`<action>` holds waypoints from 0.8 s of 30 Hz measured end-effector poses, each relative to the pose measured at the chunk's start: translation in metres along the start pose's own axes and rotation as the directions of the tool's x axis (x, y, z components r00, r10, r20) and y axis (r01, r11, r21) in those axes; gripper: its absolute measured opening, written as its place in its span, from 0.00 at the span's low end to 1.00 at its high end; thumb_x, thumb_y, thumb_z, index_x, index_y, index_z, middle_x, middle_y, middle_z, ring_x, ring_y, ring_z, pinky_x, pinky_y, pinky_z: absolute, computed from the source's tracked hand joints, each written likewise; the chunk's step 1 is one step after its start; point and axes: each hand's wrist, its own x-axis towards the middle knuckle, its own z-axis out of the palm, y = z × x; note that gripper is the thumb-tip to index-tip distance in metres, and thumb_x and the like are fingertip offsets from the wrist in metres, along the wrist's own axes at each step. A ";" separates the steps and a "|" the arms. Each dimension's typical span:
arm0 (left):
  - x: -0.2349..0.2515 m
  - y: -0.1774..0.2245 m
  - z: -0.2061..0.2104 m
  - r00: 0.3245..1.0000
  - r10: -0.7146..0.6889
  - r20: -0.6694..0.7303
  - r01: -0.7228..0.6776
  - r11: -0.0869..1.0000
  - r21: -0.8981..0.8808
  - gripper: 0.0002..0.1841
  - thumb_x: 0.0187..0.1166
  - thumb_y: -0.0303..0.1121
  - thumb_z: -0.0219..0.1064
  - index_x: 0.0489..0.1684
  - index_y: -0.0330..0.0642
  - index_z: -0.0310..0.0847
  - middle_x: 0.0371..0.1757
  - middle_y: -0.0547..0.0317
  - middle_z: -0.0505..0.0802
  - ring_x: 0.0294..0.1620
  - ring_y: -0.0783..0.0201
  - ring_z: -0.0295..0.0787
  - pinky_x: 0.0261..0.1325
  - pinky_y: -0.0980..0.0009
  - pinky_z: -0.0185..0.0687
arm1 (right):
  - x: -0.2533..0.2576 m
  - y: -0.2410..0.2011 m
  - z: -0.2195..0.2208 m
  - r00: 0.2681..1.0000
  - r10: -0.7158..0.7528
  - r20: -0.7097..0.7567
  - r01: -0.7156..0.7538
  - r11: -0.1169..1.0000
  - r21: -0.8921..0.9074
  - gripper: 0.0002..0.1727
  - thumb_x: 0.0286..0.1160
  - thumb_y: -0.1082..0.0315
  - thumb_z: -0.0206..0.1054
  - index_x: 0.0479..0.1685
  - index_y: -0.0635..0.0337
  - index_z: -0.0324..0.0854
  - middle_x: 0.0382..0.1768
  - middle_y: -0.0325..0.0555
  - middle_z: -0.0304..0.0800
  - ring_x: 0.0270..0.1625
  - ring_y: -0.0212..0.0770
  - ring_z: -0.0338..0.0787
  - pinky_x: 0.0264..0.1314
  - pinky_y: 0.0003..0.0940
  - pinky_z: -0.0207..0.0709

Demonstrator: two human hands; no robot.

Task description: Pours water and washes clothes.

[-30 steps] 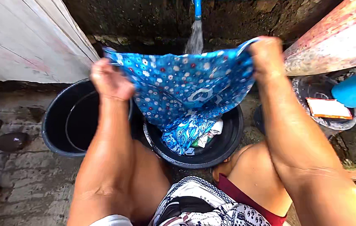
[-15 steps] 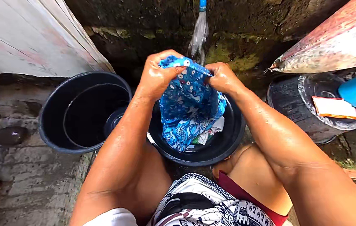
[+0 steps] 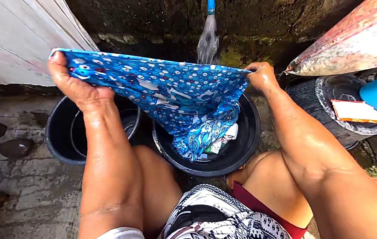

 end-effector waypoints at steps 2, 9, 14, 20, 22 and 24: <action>-0.001 -0.001 -0.001 1.000 0.006 0.009 -0.006 1.000 0.004 0.15 0.89 0.34 0.40 0.37 0.45 0.73 0.31 0.54 0.88 0.37 0.60 0.90 0.47 0.56 0.90 | 0.001 0.005 0.002 0.999 0.052 0.008 -0.052 0.998 0.027 0.11 0.76 0.71 0.67 0.52 0.60 0.91 0.53 0.61 0.92 0.60 0.60 0.89 0.65 0.66 0.75; -0.037 -0.008 0.020 0.838 -0.433 0.332 0.071 0.690 0.720 0.08 0.76 0.30 0.64 0.49 0.44 0.79 0.38 0.63 0.91 0.40 0.69 0.90 0.48 0.67 0.91 | -0.010 -0.032 -0.003 0.995 0.096 -0.017 -0.079 0.889 0.451 0.10 0.77 0.63 0.65 0.40 0.61 0.87 0.35 0.45 0.90 0.37 0.38 0.89 0.43 0.44 0.85; -0.107 -0.053 0.060 0.430 -0.824 0.369 -0.401 0.192 0.896 0.67 0.46 0.52 0.92 0.95 0.45 0.53 0.91 0.36 0.63 0.87 0.30 0.60 0.79 0.20 0.54 | -0.052 -0.108 0.006 0.842 -0.395 0.368 0.343 0.918 0.202 0.16 0.62 0.81 0.72 0.51 0.67 0.81 0.48 0.58 0.88 0.51 0.51 0.88 0.57 0.54 0.82; -0.120 -0.068 0.078 0.601 -0.650 0.465 -0.176 0.460 0.870 0.12 0.71 0.38 0.79 0.40 0.38 0.88 0.33 0.56 0.91 0.35 0.65 0.86 0.44 0.58 0.82 | -0.054 -0.108 0.020 0.720 -0.660 0.215 0.563 0.736 0.375 0.22 0.68 0.59 0.78 0.55 0.64 0.81 0.45 0.49 0.84 0.36 0.37 0.85 0.42 0.36 0.84; -0.108 -0.055 0.073 0.625 -0.603 0.496 -0.215 0.478 0.852 0.07 0.75 0.36 0.74 0.35 0.41 0.91 0.30 0.61 0.91 0.31 0.72 0.84 0.40 0.66 0.81 | -0.047 -0.096 0.023 0.660 -0.674 0.331 0.569 0.737 0.365 0.21 0.67 0.57 0.80 0.49 0.62 0.82 0.33 0.43 0.86 0.34 0.35 0.85 0.42 0.38 0.81; -0.098 -0.042 0.068 0.649 -0.532 0.543 -0.223 0.549 0.805 0.05 0.74 0.33 0.73 0.34 0.42 0.90 0.28 0.66 0.90 0.28 0.78 0.83 0.36 0.74 0.81 | -0.040 -0.084 0.029 0.659 -0.637 0.400 0.567 0.770 0.294 0.10 0.70 0.63 0.75 0.35 0.61 0.85 0.28 0.42 0.84 0.33 0.36 0.82 0.41 0.41 0.75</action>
